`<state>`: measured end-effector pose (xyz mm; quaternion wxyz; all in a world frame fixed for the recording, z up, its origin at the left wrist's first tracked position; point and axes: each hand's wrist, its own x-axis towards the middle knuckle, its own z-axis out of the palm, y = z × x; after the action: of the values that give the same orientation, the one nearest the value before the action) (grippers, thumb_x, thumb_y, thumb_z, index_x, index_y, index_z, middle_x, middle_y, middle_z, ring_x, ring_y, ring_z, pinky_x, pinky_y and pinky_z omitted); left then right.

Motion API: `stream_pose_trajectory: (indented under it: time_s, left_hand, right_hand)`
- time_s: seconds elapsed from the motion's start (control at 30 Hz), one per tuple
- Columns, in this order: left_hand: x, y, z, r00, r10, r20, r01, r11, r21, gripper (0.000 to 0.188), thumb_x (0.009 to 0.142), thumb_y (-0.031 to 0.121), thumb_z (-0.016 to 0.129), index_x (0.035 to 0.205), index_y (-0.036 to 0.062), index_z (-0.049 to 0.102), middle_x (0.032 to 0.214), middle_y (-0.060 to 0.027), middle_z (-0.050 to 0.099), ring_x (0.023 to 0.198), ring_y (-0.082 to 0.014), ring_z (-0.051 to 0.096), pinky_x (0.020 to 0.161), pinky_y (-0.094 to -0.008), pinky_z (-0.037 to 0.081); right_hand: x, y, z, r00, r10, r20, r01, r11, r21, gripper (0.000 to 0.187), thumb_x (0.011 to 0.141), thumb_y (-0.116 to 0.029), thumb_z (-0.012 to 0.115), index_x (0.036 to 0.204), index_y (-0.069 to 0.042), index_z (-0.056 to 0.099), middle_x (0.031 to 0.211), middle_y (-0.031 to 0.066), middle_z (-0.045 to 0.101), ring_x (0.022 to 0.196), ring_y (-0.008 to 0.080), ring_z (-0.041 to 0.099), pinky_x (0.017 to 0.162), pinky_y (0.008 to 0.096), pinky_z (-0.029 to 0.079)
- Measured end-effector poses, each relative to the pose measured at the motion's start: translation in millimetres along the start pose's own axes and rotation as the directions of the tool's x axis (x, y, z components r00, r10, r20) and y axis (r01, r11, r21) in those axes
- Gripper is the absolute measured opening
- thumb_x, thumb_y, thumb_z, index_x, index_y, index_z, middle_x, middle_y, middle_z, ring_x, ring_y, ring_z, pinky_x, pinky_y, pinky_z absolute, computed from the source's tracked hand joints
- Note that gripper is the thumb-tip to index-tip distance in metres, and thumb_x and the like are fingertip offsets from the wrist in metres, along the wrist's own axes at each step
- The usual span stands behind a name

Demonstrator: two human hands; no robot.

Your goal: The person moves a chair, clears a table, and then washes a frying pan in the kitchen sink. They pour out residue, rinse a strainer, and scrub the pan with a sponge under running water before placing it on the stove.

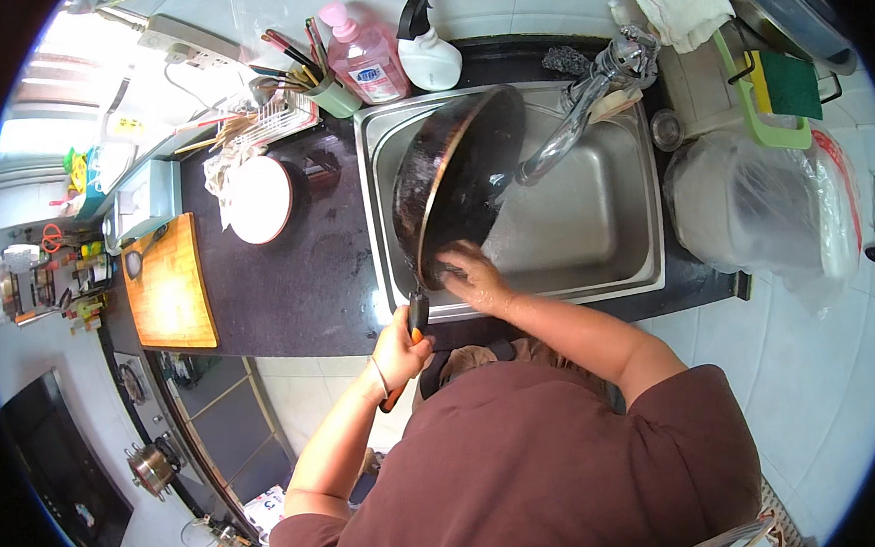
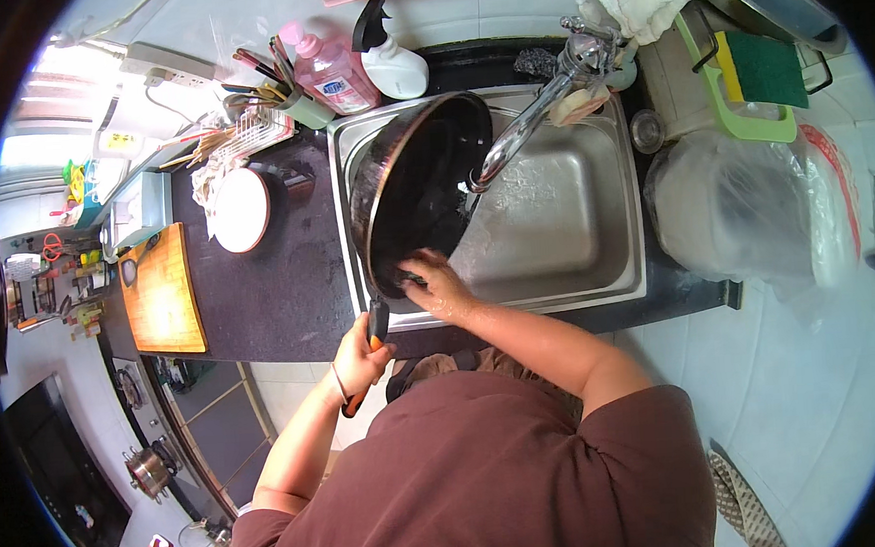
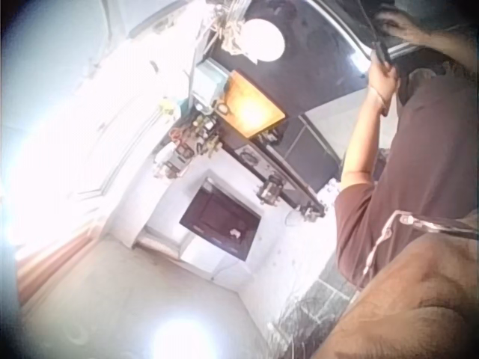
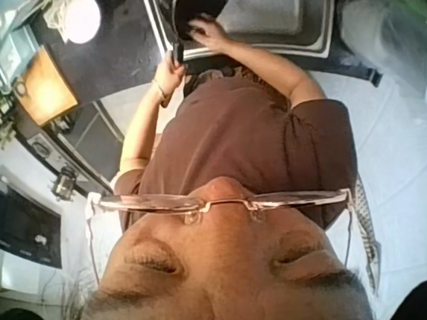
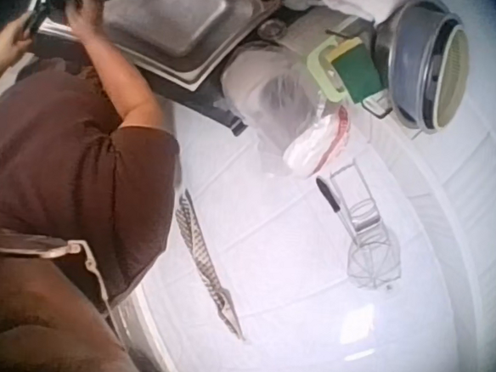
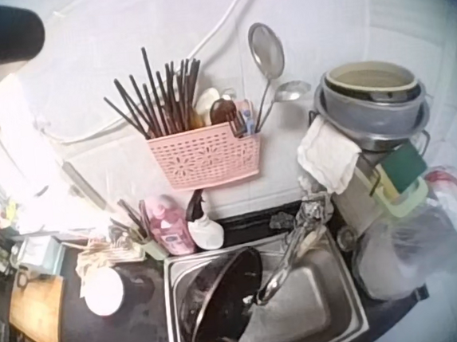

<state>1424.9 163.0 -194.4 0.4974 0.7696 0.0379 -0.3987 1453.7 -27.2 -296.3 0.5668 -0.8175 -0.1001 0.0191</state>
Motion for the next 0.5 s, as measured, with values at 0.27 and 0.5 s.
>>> stream_pose_trajectory:
  time_s: [0.27, 0.5]
  left_hand:
    - [-23.0, 20.0, -7.7, 0.965, -0.159, 0.208, 0.216, 0.933, -0.288, 0.043, 0.081, -0.002, 0.052, 0.119, 0.0015, 0.032, 0.061, -0.0011, 0.045, 0.041, -0.0081, 0.042, 0.036, -0.0233, 0.034]
    - [-29.4, 26.1, -6.7, 0.968, -0.119, 0.222, 0.220, 0.827, -0.517, 0.035, 0.079, -0.003, 0.052, 0.107, 0.0080, 0.034, 0.055, -0.0014, 0.041, 0.038, -0.0090, 0.038, 0.035, -0.0238, 0.031]
  right_hand:
    - [76.5, 90.6, -100.2, 0.905, -0.042, -0.424, -0.076, 0.963, -0.259, 0.029, 0.073, -0.005, 0.060, 0.100, 0.004, 0.056, 0.110, 0.0223, 0.049, 0.100, 0.0372, 0.047, 0.087, 0.0414, 0.039]
    - [76.1, 83.2, -109.8, 0.966, -0.120, -0.227, -0.018, 0.849, -0.528, 0.029, 0.070, -0.007, 0.063, 0.099, -0.006, 0.059, 0.115, 0.0196, 0.049, 0.106, 0.0355, 0.048, 0.092, 0.0388, 0.038]
